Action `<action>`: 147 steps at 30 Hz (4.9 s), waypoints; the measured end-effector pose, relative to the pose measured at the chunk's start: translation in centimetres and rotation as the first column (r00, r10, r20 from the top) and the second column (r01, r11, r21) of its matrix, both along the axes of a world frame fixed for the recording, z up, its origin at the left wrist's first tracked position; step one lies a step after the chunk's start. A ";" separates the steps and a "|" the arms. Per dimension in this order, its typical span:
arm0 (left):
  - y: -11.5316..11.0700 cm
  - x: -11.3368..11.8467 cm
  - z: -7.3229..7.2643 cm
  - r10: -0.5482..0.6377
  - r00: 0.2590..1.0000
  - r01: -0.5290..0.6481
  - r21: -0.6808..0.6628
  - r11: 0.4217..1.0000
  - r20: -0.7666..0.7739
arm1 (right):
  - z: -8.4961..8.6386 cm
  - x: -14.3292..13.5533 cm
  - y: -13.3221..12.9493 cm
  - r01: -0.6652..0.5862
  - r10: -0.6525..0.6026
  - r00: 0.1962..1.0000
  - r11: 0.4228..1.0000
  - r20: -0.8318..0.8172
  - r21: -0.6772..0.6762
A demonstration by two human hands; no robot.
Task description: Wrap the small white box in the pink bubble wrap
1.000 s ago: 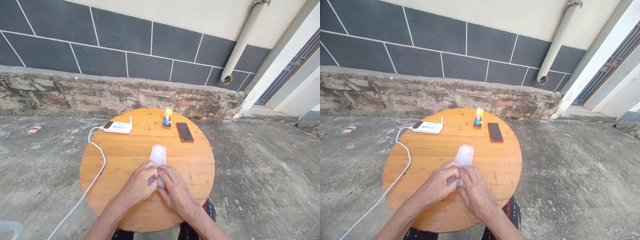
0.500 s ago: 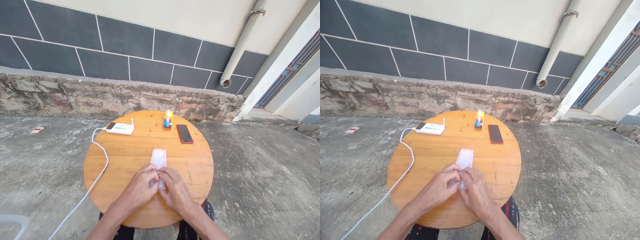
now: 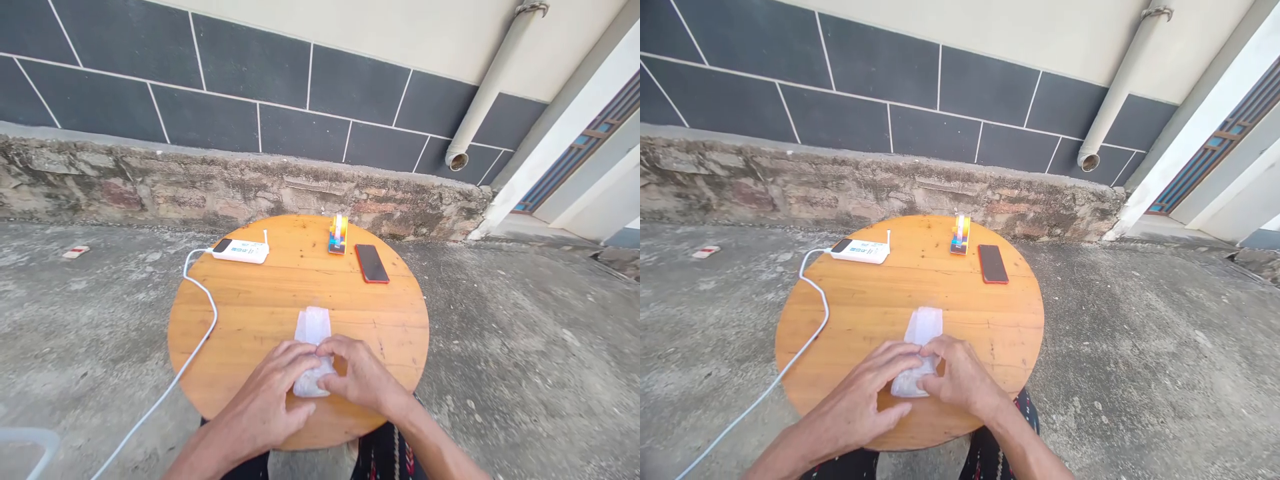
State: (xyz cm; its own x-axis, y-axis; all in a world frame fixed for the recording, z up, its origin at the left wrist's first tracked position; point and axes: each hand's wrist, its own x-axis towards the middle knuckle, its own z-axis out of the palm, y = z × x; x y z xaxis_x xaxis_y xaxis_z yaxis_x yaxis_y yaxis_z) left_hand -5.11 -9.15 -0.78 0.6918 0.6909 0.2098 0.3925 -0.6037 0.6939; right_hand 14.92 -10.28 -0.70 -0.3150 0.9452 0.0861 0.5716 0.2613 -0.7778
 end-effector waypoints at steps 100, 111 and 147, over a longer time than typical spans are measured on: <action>0.8 1.6 -4.5 0.521 0.820 -0.477 -0.221 0.851 0.238 | -0.7 0.6 3.5 -0.093 0.091 0.994 0.995 -0.059 -0.037; 1.0 1.9 -5.0 0.556 0.786 -0.501 -0.249 0.829 0.271 | -1.1 0.9 10.2 -0.144 0.108 0.947 0.984 0.302 0.100; 1.0 1.8 -4.7 0.546 0.793 -0.475 -0.289 0.831 0.269 | 0.5 -1.0 10.3 -0.190 0.065 0.759 0.974 0.647 0.125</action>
State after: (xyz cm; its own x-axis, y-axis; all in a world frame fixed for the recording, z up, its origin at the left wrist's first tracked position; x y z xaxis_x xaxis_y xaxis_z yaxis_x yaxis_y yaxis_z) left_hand -3.31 -8.13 -5.44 0.1409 0.9736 0.1795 0.3333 -0.2173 0.9174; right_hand 13.96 0.06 -0.21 -0.4724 0.8811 -0.0210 0.8684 0.4613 -0.1819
